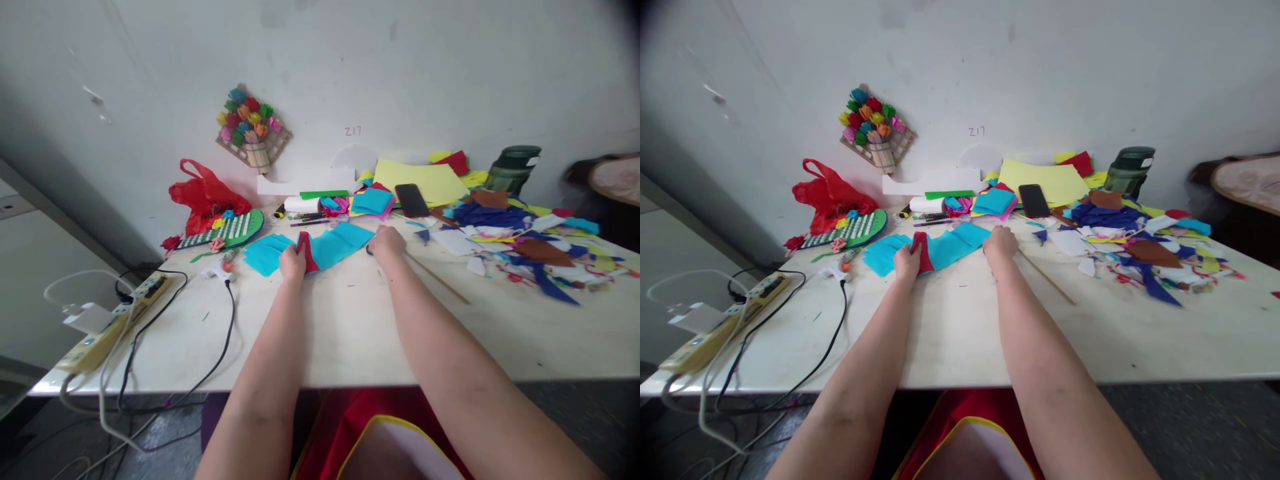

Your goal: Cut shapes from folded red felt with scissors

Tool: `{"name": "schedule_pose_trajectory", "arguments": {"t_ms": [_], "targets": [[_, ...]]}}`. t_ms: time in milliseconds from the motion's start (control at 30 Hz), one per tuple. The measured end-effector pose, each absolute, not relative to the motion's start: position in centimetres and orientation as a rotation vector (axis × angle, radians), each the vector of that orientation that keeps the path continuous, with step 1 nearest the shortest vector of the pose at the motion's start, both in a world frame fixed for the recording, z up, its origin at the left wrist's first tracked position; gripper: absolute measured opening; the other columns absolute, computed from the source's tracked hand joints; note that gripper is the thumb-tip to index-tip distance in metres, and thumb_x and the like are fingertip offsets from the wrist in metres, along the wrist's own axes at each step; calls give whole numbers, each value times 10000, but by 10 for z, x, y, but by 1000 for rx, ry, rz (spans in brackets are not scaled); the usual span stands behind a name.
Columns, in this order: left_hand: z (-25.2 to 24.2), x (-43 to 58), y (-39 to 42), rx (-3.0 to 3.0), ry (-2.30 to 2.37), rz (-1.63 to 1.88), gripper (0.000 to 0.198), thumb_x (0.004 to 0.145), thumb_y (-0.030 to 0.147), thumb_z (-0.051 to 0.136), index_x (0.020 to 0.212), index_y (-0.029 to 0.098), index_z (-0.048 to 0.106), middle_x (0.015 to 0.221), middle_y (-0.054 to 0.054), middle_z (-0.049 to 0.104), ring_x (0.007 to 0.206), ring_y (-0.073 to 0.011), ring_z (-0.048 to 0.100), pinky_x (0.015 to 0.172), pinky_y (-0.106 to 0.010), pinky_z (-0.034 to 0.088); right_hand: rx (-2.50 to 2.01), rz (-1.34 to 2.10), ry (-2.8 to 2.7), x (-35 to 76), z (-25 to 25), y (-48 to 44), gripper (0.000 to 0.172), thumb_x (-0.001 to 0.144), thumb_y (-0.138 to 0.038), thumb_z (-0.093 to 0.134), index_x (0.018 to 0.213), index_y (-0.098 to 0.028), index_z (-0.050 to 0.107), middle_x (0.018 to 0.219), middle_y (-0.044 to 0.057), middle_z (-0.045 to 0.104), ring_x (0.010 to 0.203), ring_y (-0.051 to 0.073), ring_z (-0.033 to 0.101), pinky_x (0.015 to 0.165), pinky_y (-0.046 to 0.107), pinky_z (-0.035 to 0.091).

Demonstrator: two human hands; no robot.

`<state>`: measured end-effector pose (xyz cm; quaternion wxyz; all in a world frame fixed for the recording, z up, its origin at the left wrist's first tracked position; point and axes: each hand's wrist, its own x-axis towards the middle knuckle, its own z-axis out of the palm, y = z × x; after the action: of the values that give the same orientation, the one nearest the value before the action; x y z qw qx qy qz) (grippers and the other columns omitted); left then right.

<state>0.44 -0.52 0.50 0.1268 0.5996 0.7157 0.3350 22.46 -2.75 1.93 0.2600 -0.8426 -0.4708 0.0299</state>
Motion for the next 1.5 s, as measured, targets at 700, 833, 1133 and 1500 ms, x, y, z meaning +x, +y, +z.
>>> {"name": "schedule_pose_trajectory", "arguments": {"t_ms": [700,833,1133,1500], "targets": [[-1,4,2,1762,2069,1017,362,833,482,391,857,188,601,875,-111,667,839,-224,606,662,-279,397,-2383,104,-1192,230,38,-39,320,725,-188,554,1030,-130,631,1023,182,634,944,268,613,755,351,465],[-2,3,4,1749,2077,1020,370,834,486,383,857,190,603,858,-108,666,817,-221,607,650,-276,396,-2197,58,-1110,227,41,-37,392,721,-162,551,1111,-155,592,1009,150,646,948,274,602,764,359,457],[-1,0,9,1738,2071,1069,387,834,472,399,898,163,623,860,-110,669,802,-217,608,645,-270,395,-1456,1124,-1126,179,26,-28,369,691,-175,671,1048,-109,605,609,-4,612,457,95,559,308,157,248],[-5,2,11,1663,2023,1101,317,812,442,423,789,177,595,786,-89,655,703,-194,585,589,-270,368,-1449,1364,-1256,155,21,-39,481,673,-540,670,882,-137,509,634,53,658,432,124,597,288,159,333]]}}
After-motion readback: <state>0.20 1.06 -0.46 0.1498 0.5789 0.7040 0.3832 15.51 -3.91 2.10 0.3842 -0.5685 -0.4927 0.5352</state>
